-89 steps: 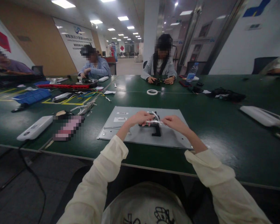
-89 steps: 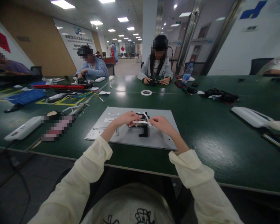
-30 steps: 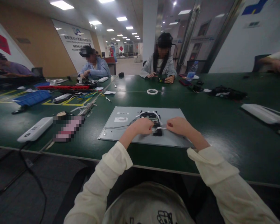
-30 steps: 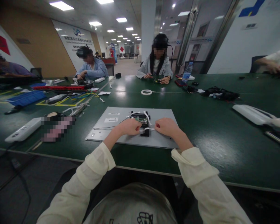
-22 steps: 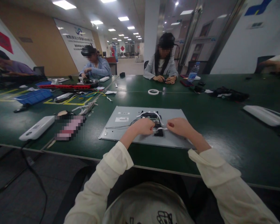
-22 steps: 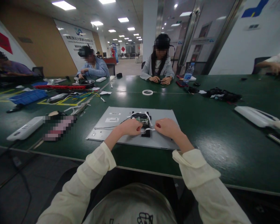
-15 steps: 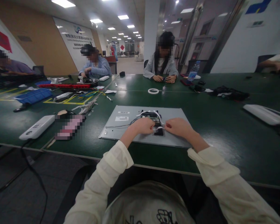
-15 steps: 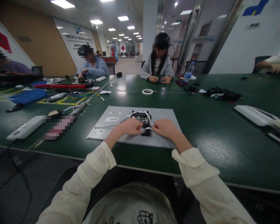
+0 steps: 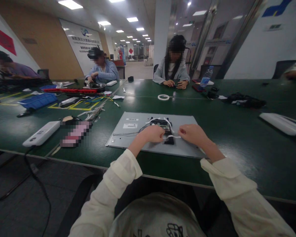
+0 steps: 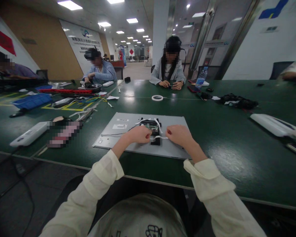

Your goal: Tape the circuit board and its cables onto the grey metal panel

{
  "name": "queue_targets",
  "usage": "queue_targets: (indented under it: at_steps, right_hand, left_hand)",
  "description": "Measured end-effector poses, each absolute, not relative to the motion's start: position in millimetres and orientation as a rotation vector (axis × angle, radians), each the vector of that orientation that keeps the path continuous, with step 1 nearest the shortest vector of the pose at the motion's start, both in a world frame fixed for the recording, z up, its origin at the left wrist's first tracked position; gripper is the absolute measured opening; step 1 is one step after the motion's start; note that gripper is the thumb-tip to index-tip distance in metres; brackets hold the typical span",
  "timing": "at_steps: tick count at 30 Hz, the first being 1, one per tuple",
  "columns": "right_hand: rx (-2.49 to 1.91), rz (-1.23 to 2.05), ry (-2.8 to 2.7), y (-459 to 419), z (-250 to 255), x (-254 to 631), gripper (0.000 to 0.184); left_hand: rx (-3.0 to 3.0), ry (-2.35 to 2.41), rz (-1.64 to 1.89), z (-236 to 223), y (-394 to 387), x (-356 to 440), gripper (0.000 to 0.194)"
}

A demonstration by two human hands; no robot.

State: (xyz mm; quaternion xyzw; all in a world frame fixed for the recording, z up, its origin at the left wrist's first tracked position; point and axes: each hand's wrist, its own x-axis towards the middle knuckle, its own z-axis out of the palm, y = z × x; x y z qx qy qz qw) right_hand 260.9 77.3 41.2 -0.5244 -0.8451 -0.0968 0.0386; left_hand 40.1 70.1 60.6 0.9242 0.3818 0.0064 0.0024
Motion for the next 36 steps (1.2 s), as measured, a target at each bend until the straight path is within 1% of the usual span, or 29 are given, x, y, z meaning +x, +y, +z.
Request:
queue_targets:
  at_steps: [7, 11, 15, 18, 21, 25, 26, 28, 31, 36]
  right_hand:
    - [-1.499, -0.281, -2.696, 71.3, 40.6, 243.4, 0.031]
    - [-1.523, -0.259, -2.707, 76.7, 38.4, 252.0, 0.028]
    - [-1.507, -0.267, -2.65, 79.2, 37.6, 261.9, 0.027]
    - [-1.371, -0.27, -2.518, 74.4, 39.0, 258.2, 0.025]
    - [-1.122, -0.337, -2.416, 64.7, 40.4, 244.0, 0.022]
    - [-0.793, -0.312, -2.493, 50.1, 40.0, 218.8, 0.022]
    - [-0.725, -0.282, -2.542, 47.1, 39.6, 212.9, 0.024]
    - [-0.614, -0.223, -2.647, 42.2, 38.9, 202.9, 0.035]
    - [-0.573, -0.17, -2.756, 38.4, 37.5, 194.4, 0.049]
    - [-0.742, -0.076, -2.762, 39.5, 32.2, 194.3, 0.048]
  left_hand:
    - [2.908, 1.188, 0.001, 61.7, 68.3, 42.2, 0.012]
    - [2.894, 1.199, 0.017, 61.9, 68.3, 41.4, 0.013]
    - [2.892, 1.193, 0.006, 61.5, 68.2, 41.0, 0.013]
    - [2.953, 1.17, 0.027, 60.3, 67.2, 43.9, 0.013]
    - [2.997, 1.284, 0.213, 60.0, 67.3, 45.8, 0.02]
    - [2.874, 1.678, 0.53, 62.7, 73.4, 37.5, 0.028]
    - [2.823, 1.774, 0.585, 63.3, 75.7, 33.9, 0.029]
    - [2.73, 1.917, 0.662, 63.4, 80.2, 27.1, 0.029]
    - [2.647, 2.02, 0.704, 60.7, 85.3, 21.6, 0.028]
    - [2.597, 2.07, 0.758, 54.9, 88.4, 21.2, 0.026]
